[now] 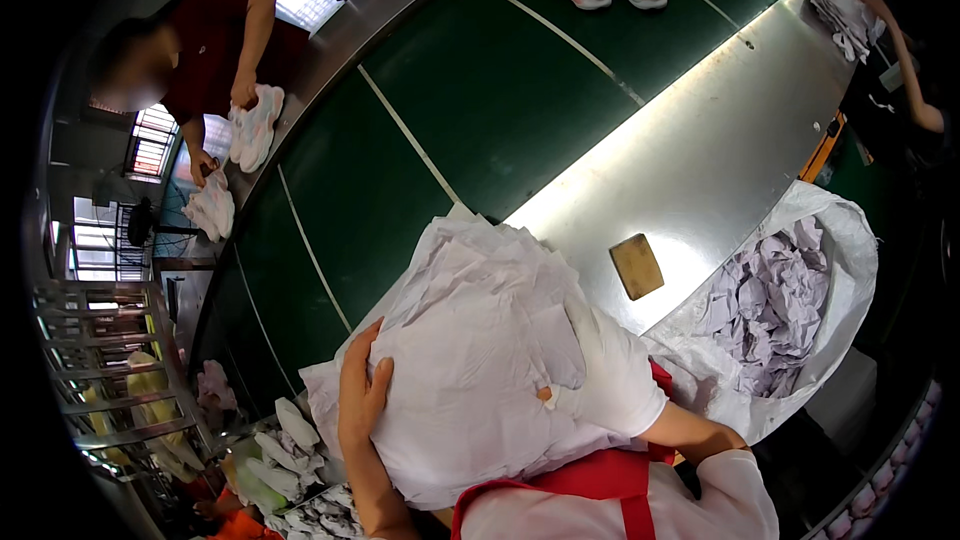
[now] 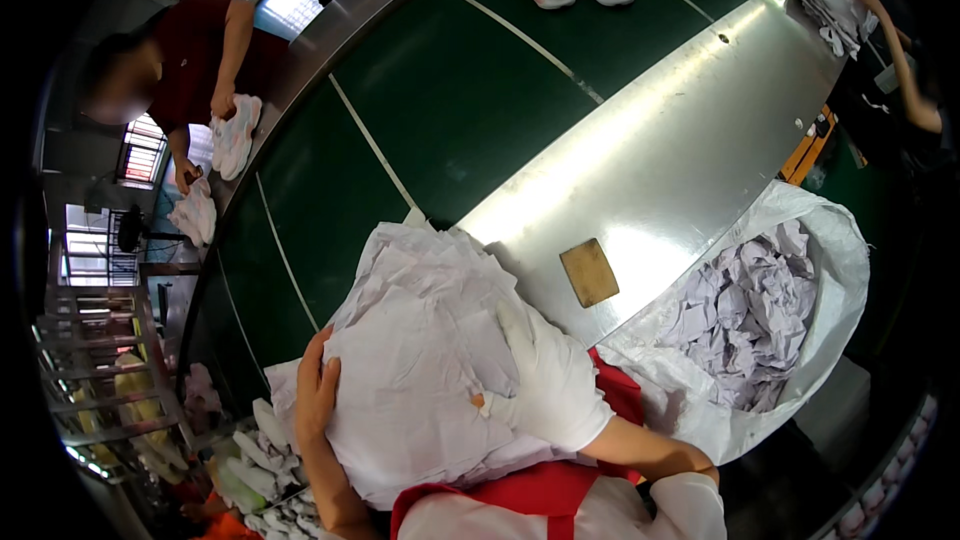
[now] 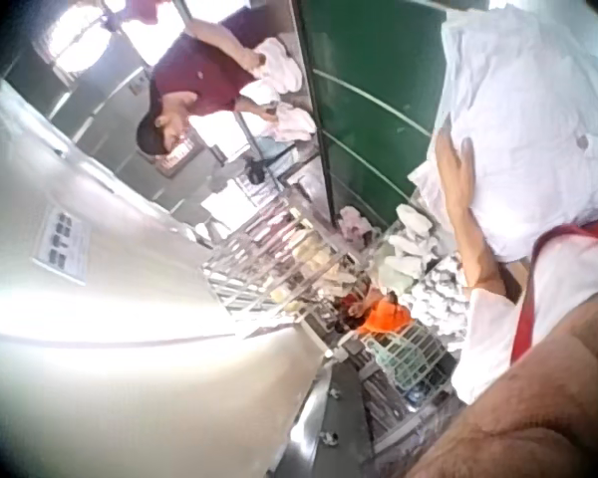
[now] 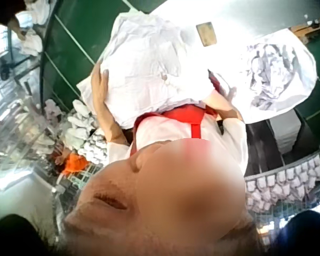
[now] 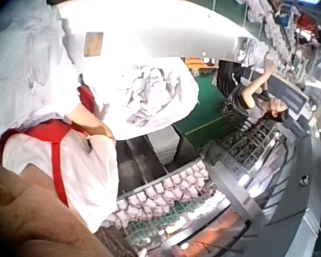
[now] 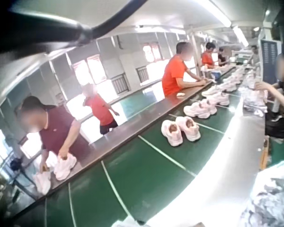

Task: The person takes white tissue paper from a stack and wraps pairs of white shoes on a conveyor belt. They fold the paper around the shoes and place the wrapped pairs back onto the moving belt.

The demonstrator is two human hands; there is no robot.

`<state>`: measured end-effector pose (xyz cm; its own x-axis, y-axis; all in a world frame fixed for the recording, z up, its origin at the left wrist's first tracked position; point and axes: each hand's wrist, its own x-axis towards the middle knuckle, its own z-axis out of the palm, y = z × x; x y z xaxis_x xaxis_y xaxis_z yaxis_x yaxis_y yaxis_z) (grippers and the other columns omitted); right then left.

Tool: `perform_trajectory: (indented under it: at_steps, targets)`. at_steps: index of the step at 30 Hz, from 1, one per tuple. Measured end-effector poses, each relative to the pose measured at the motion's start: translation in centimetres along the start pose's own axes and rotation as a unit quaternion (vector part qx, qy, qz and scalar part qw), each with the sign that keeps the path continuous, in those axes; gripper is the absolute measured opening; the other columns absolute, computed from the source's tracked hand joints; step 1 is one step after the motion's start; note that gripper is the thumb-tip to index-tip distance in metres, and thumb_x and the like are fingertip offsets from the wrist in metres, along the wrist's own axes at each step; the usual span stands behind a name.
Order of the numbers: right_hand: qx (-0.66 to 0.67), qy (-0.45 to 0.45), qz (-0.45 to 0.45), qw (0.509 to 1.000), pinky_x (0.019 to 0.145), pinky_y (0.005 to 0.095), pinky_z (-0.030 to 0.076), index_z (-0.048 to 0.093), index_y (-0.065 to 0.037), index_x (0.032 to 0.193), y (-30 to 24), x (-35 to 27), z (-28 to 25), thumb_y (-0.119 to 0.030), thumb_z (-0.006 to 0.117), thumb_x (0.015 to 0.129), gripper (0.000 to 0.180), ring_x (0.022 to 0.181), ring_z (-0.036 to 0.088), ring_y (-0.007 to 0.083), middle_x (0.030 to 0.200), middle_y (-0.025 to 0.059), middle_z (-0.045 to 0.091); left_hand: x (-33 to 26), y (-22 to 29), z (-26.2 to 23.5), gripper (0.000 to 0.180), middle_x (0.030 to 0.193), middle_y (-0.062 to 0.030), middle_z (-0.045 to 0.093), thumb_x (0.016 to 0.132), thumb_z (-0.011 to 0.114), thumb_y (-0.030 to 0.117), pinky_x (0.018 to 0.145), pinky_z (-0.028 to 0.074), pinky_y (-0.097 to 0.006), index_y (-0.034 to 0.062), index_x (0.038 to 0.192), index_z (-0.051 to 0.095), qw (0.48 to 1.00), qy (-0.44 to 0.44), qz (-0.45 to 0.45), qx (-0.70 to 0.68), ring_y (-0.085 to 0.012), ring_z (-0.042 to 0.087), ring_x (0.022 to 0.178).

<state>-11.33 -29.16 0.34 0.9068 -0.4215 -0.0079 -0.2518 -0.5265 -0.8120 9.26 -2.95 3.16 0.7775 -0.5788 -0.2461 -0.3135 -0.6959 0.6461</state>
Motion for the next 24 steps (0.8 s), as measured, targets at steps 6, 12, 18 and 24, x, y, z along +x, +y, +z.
perform_trajectory:
  at_steps: [6,12,18,24]
  targets:
    - [0.074,-0.041,0.023,0.996,0.085,0.0428,0.047,0.046,0.0,0.133,0.8,-0.2,-0.2,-0.044,0.074,0.068,0.083,0.103,0.057,0.0388,0.124,0.0237,0.052,0.1,-0.2,0.9,0.045,0.108,-0.0172,0.06,0.084,0.057,0.032,0.09,0.041,-0.036,-0.0044,0.111,0.056,0.996,0.069,0.05,0.005,-0.0288,0.056,0.101]
    - [0.044,-0.06,0.017,0.997,0.091,0.0487,0.044,0.053,0.002,0.127,2.0,-1.4,0.2,-0.054,0.07,0.07,0.083,0.111,0.053,0.045,0.126,0.0307,0.049,-1.0,0.2,2.3,0.036,0.08,-0.0147,0.049,0.07,0.057,0.024,0.072,0.04,-0.036,-0.0039,0.093,0.053,0.981,0.165,0.066,0.076,-0.0265,0.048,0.075]
    - [0.067,-0.079,0.019,0.994,0.094,0.0498,0.043,0.056,0.002,0.121,1.4,-1.2,-0.1,-0.053,0.07,0.07,0.077,0.114,0.051,0.0464,0.124,0.0325,0.049,-2.6,-2.8,3.1,0.04,0.09,-0.0115,0.055,0.08,0.058,0.031,0.076,0.04,-0.036,-0.0036,0.1,0.055,0.97,0.229,0.038,0.066,-0.0248,0.05,0.083]
    - [0.043,-0.08,-0.053,0.994,0.093,0.0455,0.046,0.058,-0.006,0.122,-0.1,-0.1,0.4,-0.042,0.072,0.07,0.064,0.108,0.057,0.0405,0.118,0.0267,0.055,-2.1,-6.4,0.5,0.048,0.096,-0.011,0.059,0.092,0.053,0.038,0.087,0.04,-0.034,-0.0025,0.118,0.058,0.981,0.179,-0.075,0.024,-0.023,0.053,0.096]
